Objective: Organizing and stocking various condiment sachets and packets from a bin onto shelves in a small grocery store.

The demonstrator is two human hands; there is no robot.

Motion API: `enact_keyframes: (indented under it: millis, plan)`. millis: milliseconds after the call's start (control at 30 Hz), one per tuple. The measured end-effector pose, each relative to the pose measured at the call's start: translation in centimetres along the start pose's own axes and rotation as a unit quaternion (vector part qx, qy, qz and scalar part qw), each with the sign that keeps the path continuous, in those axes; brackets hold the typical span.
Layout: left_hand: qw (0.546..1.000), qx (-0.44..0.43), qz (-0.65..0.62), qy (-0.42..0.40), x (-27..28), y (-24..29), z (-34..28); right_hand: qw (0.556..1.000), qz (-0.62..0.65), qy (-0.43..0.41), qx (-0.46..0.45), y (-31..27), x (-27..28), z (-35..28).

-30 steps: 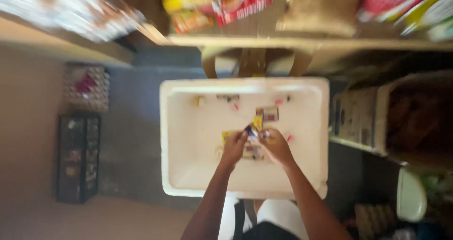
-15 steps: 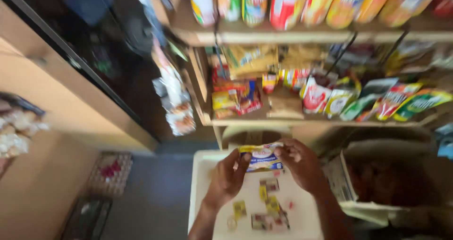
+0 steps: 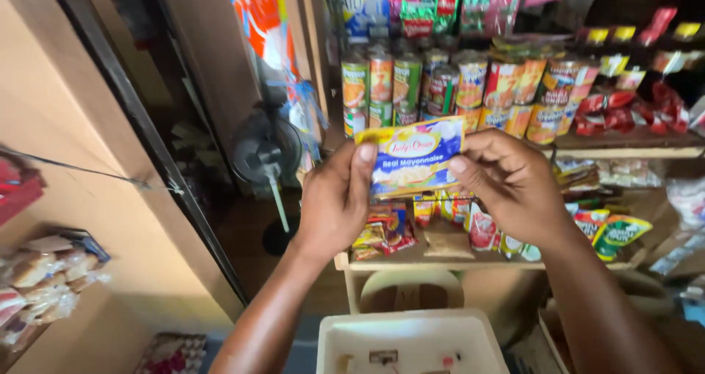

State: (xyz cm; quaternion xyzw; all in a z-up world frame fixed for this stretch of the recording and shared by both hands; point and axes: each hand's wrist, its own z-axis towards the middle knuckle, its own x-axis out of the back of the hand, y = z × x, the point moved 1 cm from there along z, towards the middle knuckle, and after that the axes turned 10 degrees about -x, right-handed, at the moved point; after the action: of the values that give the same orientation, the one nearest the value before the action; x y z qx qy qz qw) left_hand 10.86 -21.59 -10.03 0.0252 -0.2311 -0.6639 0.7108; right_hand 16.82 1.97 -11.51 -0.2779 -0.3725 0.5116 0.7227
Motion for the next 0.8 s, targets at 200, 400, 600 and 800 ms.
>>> enact_keyframes:
  millis: [200, 400, 600, 800]
  plan:
    - [0.997, -0.055, 0.053, 0.026, 0.9, 0.1, 2.2, 0.998, -0.033, 0.036, 0.042, -1.9, 0.1, 0.6]
    - [0.999, -0.048, 0.021, 0.012, 0.8, -0.1, 2.7, 0.990, -0.086, 0.047, 0.100, -3.4, -0.2, 0.4]
    - [0.981, -0.036, -0.189, -0.008, 1.1, 0.5, 5.6, 0.938, -0.215, 0.076, 0.262, -6.3, 0.0, 0.6]
    - [0.972, -0.014, -0.198, -0.128, 1.5, 1.5, 7.6, 0.889, -0.295, 0.247, 0.250, -7.6, 2.4, 2.7]
